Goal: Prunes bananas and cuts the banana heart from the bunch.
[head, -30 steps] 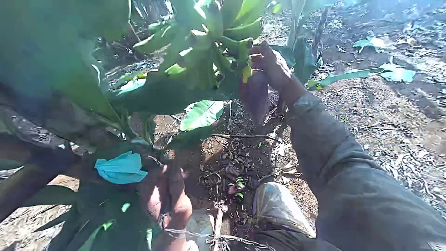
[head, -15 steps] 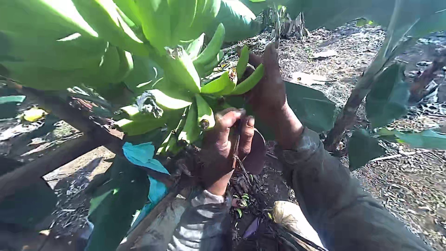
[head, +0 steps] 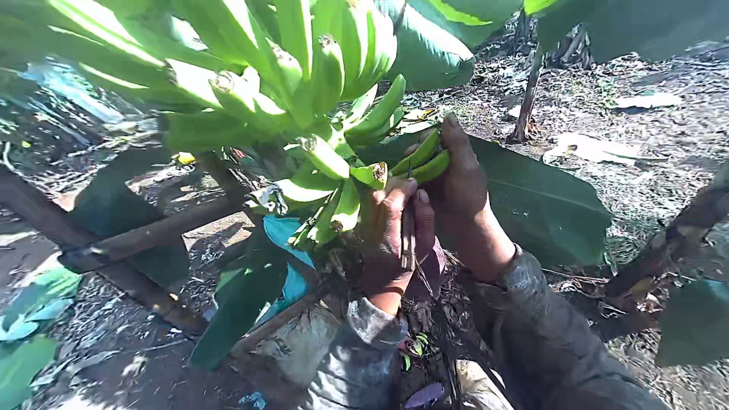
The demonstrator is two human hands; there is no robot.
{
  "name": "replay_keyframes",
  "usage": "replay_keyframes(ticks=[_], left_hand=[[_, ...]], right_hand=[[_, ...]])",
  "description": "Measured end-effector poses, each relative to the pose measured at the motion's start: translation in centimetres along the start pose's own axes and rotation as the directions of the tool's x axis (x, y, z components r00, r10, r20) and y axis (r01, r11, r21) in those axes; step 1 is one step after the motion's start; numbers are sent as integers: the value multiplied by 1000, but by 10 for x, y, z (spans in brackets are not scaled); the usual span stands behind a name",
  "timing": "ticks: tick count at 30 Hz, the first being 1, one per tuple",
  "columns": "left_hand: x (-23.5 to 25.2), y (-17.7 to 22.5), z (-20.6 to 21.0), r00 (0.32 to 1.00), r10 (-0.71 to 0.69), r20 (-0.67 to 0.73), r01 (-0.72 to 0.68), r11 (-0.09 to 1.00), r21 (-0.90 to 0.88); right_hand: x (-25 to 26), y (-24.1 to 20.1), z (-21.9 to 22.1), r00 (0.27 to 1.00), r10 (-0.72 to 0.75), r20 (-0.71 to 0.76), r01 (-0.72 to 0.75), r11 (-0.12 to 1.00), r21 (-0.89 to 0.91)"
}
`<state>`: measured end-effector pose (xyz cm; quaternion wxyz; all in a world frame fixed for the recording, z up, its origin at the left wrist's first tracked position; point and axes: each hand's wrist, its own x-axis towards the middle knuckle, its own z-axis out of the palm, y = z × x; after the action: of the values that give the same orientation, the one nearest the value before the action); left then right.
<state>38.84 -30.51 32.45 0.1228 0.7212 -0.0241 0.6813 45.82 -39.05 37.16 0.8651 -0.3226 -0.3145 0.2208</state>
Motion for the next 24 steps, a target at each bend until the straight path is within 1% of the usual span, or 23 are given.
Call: replay_keyframes(ticks=[2,5,7,9,12,15,17,20,24], left_hand=[[-4,-1,10,999,3,-54,-6,999,-41],[-10,-11,24,1000,-12,-16,9,988,-156],[-7,-12,25,1000,25,8,-23,988,-153],[-6,-9,28,999,49,1,-48,987,-153],[-3,-8,34,997,78,-29,-82,983,-165],[-3,-9,34,997,80,-6,-80,975,-209],[-2,-11,33,996,83,-19,-85,970,-226],[-6,-12,32,997,72,-25,-76,956,-284],[-11,-15,26,998,53,17,-43,929,-367]], right_hand=[[7,5,-5,999,-29,22,29,999,-22],[27,3,-10,996,-94,3,94,994,-57],[36,1,-15,993,-112,46,116,988,-99],[40,-2,-19,994,-100,47,104,988,-114],[39,-10,-14,997,-77,-8,75,987,-140],[35,-14,-11,997,-53,-58,40,979,-198],[34,-14,-10,996,-19,-91,-1,975,-220],[29,-15,-10,985,25,-173,-61,977,-204],[25,-12,-12,985,23,-171,-55,982,-182]])
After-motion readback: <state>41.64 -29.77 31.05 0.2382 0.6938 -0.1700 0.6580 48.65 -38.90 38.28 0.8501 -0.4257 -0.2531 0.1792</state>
